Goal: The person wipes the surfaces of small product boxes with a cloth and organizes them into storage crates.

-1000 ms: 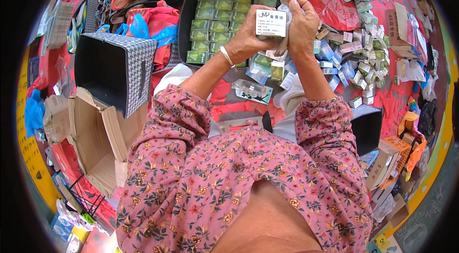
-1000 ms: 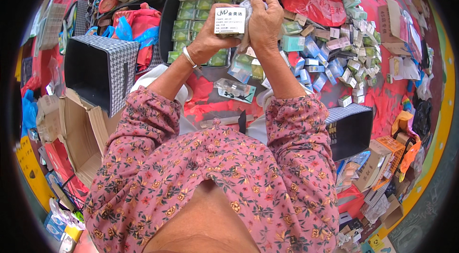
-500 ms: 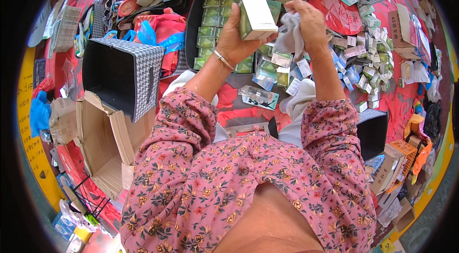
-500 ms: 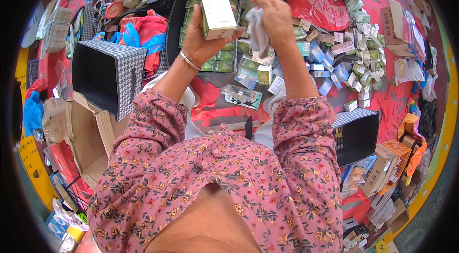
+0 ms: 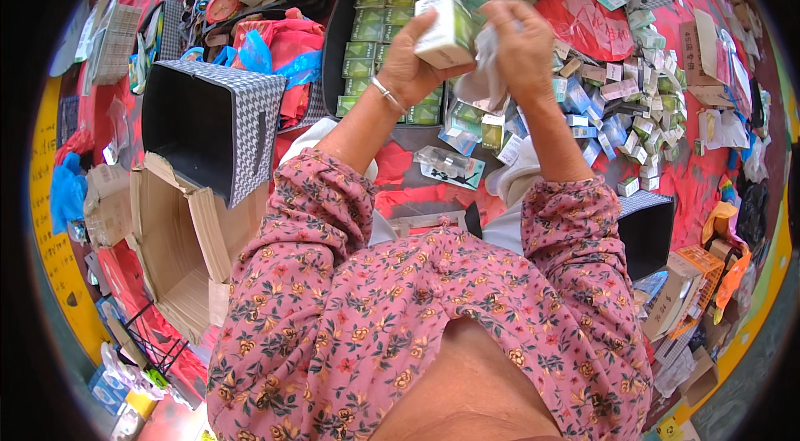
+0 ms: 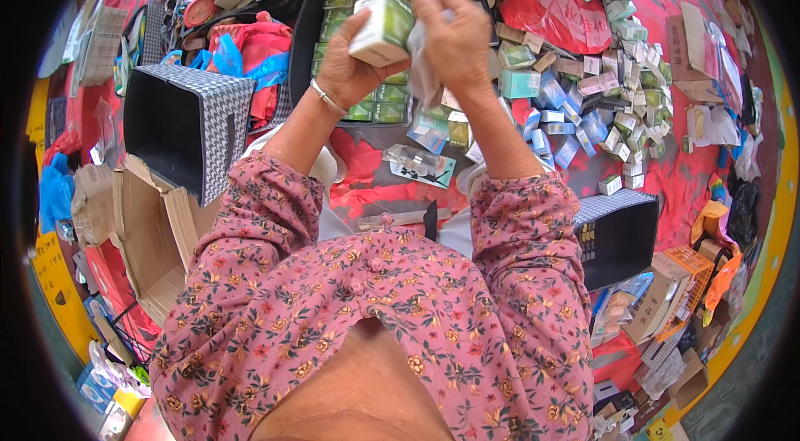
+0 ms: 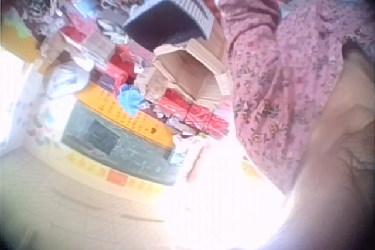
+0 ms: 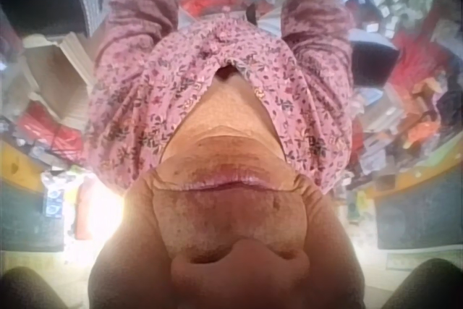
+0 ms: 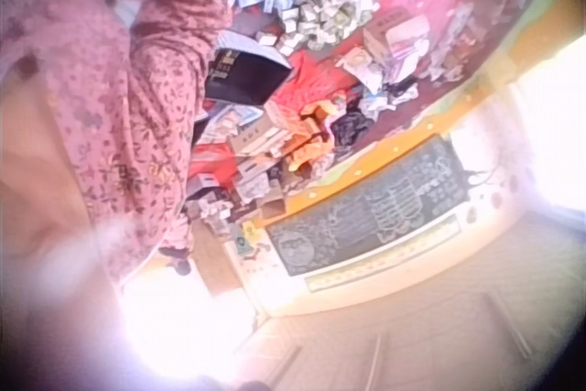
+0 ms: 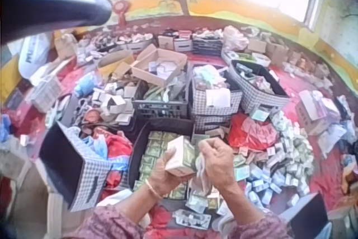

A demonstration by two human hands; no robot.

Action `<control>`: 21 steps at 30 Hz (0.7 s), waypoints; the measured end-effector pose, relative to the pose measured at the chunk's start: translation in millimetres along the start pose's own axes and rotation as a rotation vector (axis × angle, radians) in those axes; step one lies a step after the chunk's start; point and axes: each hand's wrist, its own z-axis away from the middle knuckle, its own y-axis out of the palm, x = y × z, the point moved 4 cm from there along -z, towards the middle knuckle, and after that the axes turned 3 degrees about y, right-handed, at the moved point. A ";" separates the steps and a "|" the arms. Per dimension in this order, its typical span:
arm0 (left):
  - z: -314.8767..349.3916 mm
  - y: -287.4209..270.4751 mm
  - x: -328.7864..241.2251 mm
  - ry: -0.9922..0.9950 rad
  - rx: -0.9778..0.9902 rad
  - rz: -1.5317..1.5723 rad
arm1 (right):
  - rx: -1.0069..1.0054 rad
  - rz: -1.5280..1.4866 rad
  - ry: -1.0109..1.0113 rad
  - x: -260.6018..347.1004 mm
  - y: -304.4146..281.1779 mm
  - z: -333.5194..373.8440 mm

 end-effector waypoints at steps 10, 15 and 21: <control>3.9 -3.0 25.6 -0.197 0.268 0.061 | -0.067 0.327 -0.593 38.0 14.6 4.7; 9.8 -1.8 13.8 -0.211 0.260 0.077 | -0.438 0.703 -0.579 -4.6 -40.0 -36.9; -14.6 -32.7 17.6 0.226 -0.208 -0.128 | 0.107 0.355 -0.087 -3.8 -19.7 -10.7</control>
